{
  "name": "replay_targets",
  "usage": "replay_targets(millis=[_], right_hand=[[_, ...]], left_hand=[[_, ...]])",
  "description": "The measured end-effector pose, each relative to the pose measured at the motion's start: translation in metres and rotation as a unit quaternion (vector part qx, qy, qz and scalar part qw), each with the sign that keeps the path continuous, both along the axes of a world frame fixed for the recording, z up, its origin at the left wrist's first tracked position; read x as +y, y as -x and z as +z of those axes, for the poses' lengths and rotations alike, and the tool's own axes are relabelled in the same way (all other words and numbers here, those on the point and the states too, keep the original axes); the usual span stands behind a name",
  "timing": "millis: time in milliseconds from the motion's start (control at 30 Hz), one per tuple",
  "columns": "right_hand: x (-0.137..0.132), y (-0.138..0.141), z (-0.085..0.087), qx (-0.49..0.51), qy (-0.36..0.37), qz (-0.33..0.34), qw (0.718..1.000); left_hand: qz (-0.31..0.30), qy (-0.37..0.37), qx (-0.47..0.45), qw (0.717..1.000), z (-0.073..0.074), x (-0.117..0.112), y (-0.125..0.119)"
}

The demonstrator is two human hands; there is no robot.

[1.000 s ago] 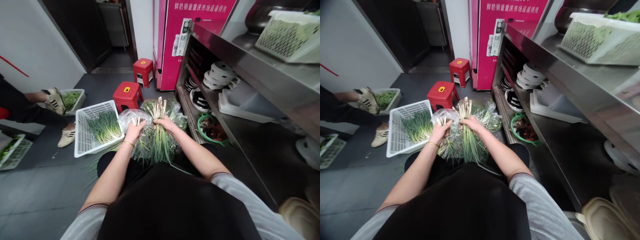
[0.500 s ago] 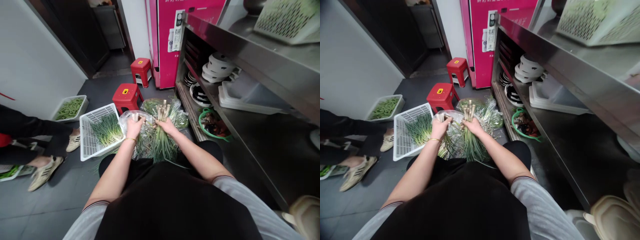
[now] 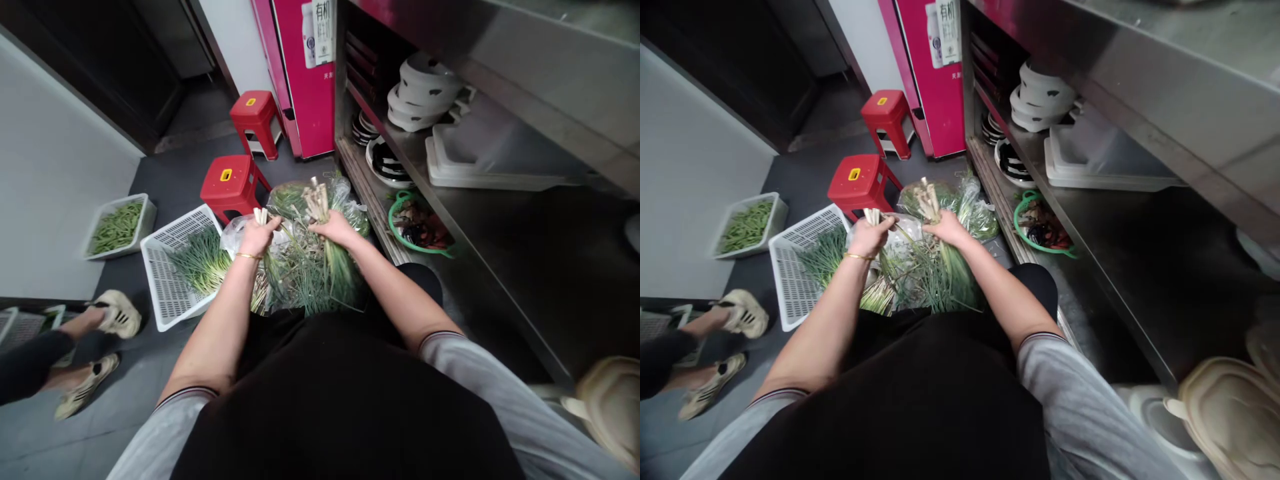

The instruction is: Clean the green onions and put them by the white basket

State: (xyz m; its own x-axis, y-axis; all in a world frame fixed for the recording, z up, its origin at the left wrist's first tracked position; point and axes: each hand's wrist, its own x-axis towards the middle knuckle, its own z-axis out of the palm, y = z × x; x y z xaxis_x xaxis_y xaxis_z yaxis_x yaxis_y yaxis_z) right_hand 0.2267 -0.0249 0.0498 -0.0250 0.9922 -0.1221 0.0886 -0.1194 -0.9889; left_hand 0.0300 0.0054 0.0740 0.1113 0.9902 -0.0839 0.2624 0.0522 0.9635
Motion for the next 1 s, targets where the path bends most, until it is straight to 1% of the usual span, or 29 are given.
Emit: replay_targets(millis=[67, 100, 167, 233, 300, 333, 400, 500, 533, 567, 600, 633, 667, 733, 800, 833, 867, 900, 933, 967, 1000], right_hand=[[0.005, -0.009, 0.009, -0.019, -0.015, -0.015, 1.000], [0.006, -0.008, 0.012, -0.029, -0.026, 0.002, 0.999], [0.008, 0.003, 0.014, -0.042, -0.048, 0.067, 0.996], [0.008, 0.016, 0.012, -0.033, -0.050, 0.112, 0.992], [0.008, 0.021, 0.010, -0.002, -0.038, 0.111, 0.993], [0.007, 0.018, 0.010, 0.014, -0.035, 0.101, 0.994], [0.006, 0.002, 0.015, 0.030, -0.054, 0.073, 0.995], [0.004, -0.026, 0.025, -0.009, -0.105, 0.024, 0.994], [0.002, -0.030, 0.026, -0.032, -0.115, 0.028, 0.992], [0.000, -0.029, 0.023, -0.058, -0.117, 0.051, 0.990], [-0.003, -0.022, 0.016, -0.084, -0.115, 0.096, 0.985], [-0.009, -0.009, 0.005, -0.109, -0.108, 0.160, 0.975], [-0.016, 0.010, -0.011, -0.136, -0.099, 0.229, 0.959], [-0.039, 0.059, -0.052, -0.175, -0.077, 0.370, 0.909], [-0.065, 0.110, -0.096, -0.218, -0.039, 0.463, 0.858], [-0.078, 0.131, -0.116, -0.233, -0.027, 0.497, 0.835], [-0.089, 0.148, -0.131, -0.244, -0.016, 0.518, 0.820], [-0.097, 0.160, -0.143, -0.251, -0.009, 0.527, 0.812], [-0.101, 0.165, -0.150, -0.251, -0.003, 0.527, 0.812], [-0.101, 0.164, -0.153, -0.246, 0.004, 0.517, 0.820], [-0.097, 0.159, -0.151, -0.234, 0.013, 0.497, 0.836]], left_hand=[[-0.041, 0.033, -0.035, 0.998, 0.013, 0.003, 0.007], [-0.064, 0.046, -0.052, 0.996, 0.019, 0.002, 0.007], [-0.095, 0.055, -0.081, 0.991, 0.028, -0.002, 0.003], [-0.098, 0.049, -0.111, 0.988, 0.031, -0.007, -0.001], [-0.080, 0.043, -0.131, 0.987, 0.030, -0.010, 0.001], [-0.064, 0.042, -0.134, 0.988, 0.029, -0.012, 0.005], [-0.021, 0.041, -0.123, 0.991, 0.025, -0.016, 0.021], [0.047, 0.022, -0.108, 0.993, 0.024, -0.024, 0.051], [0.071, 0.006, -0.112, 0.991, 0.025, -0.027, 0.061], [0.097, -0.015, -0.121, 0.988, 0.028, -0.029, 0.070], [0.125, -0.038, -0.132, 0.983, 0.032, -0.031, 0.079], [0.153, -0.061, -0.142, 0.976, 0.036, -0.033, 0.088], [0.177, -0.084, -0.150, 0.969, 0.041, -0.035, 0.096], [0.212, -0.128, -0.155, 0.956, 0.051, -0.041, 0.111], [0.236, -0.169, -0.143, 0.946, 0.061, -0.050, 0.128], [0.250, -0.186, -0.130, 0.941, 0.065, -0.056, 0.138], [0.269, -0.202, -0.114, 0.935, 0.070, -0.063, 0.148], [0.291, -0.217, -0.096, 0.927, 0.075, -0.071, 0.159], [0.314, -0.230, -0.078, 0.918, 0.080, -0.078, 0.170], [0.334, -0.241, -0.062, 0.909, 0.085, -0.086, 0.181], [0.348, -0.249, -0.050, 0.903, 0.089, -0.092, 0.190]])
